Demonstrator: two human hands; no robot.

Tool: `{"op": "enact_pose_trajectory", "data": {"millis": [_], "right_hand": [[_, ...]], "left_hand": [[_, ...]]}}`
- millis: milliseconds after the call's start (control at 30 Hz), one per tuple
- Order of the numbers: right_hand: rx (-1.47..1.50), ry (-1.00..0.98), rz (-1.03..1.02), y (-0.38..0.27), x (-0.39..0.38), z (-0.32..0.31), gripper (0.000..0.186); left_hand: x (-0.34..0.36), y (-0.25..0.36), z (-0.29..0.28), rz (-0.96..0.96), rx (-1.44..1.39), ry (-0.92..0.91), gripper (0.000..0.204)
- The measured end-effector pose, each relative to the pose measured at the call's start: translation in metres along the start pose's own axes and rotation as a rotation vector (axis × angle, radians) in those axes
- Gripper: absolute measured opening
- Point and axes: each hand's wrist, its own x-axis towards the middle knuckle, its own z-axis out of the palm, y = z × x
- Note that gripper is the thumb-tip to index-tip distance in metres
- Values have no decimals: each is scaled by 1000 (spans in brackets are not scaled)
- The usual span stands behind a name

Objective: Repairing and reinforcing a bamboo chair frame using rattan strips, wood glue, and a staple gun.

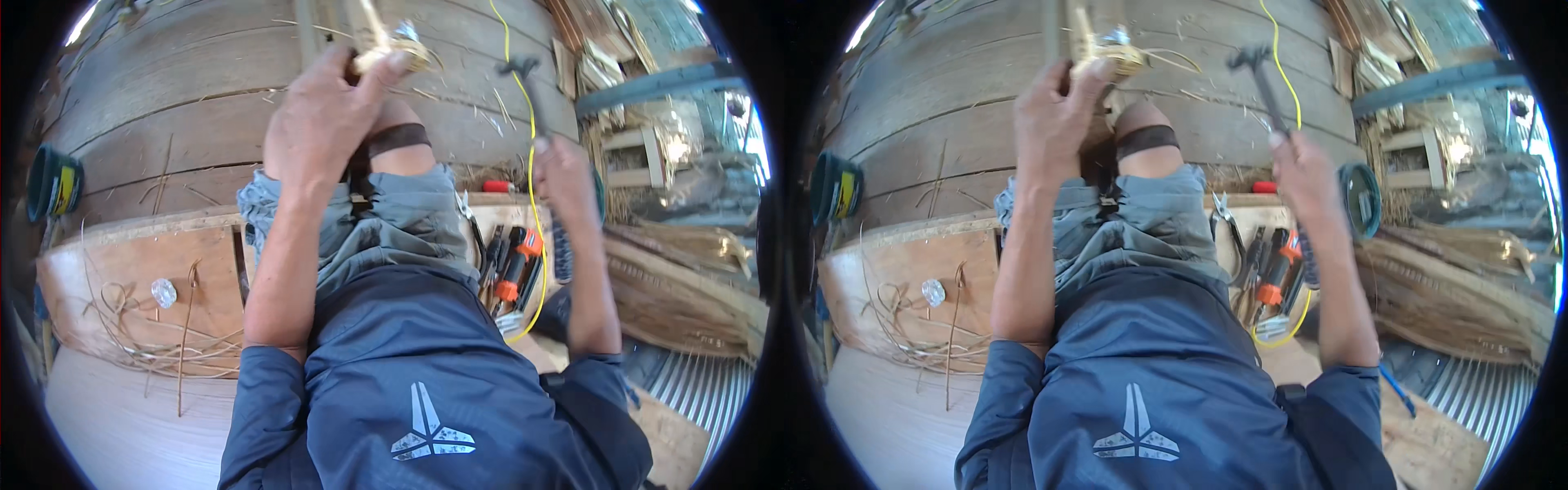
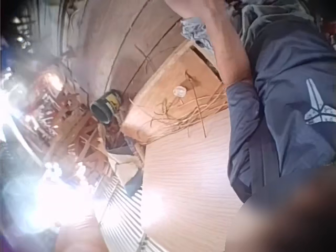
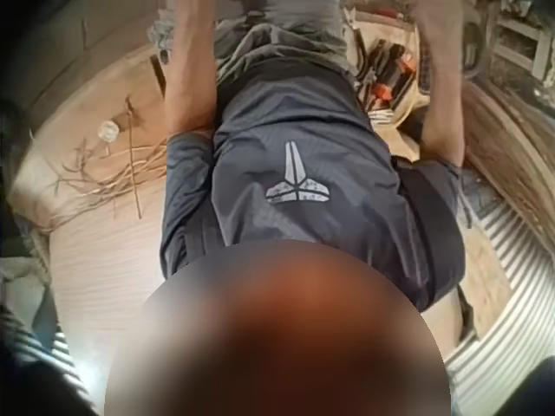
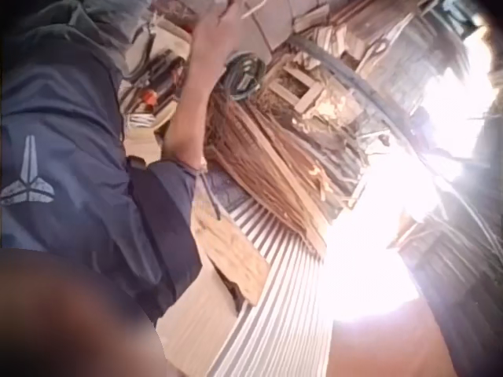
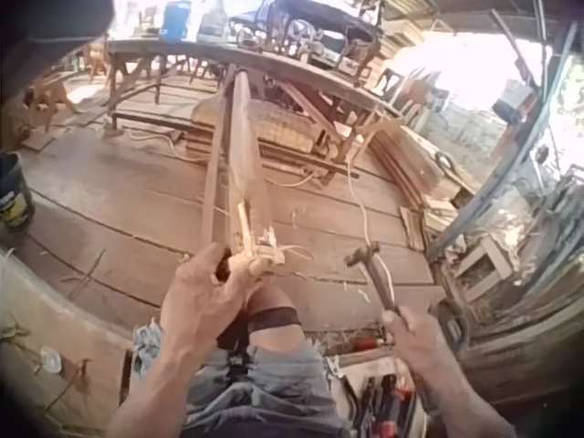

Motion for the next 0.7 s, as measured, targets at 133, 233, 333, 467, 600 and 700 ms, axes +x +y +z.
{"op": "enact_pose_trajectory", "data": {"millis": [133,233,333,467,600,700], "right_hand": [[-301,-25,49,143,-42,92,28],[-152,-142,209,195,-104,145,27],[-97,-216,5,234,-143,177,20],[-88,53,-49,214,-118,171,15],[-304,63,65,203,-60,172,37],[-303,-123,247,208,-43,181,34]], "left_hand": [[-2,-2,3,135,-141,135,54],[3,-6,12,151,-198,171,49],[5,-13,8,154,-176,168,48],[13,-42,-4,94,-316,-6,63],[18,-70,0,-47,-418,-114,73],[9,-41,-3,150,-381,-115,49]]}}
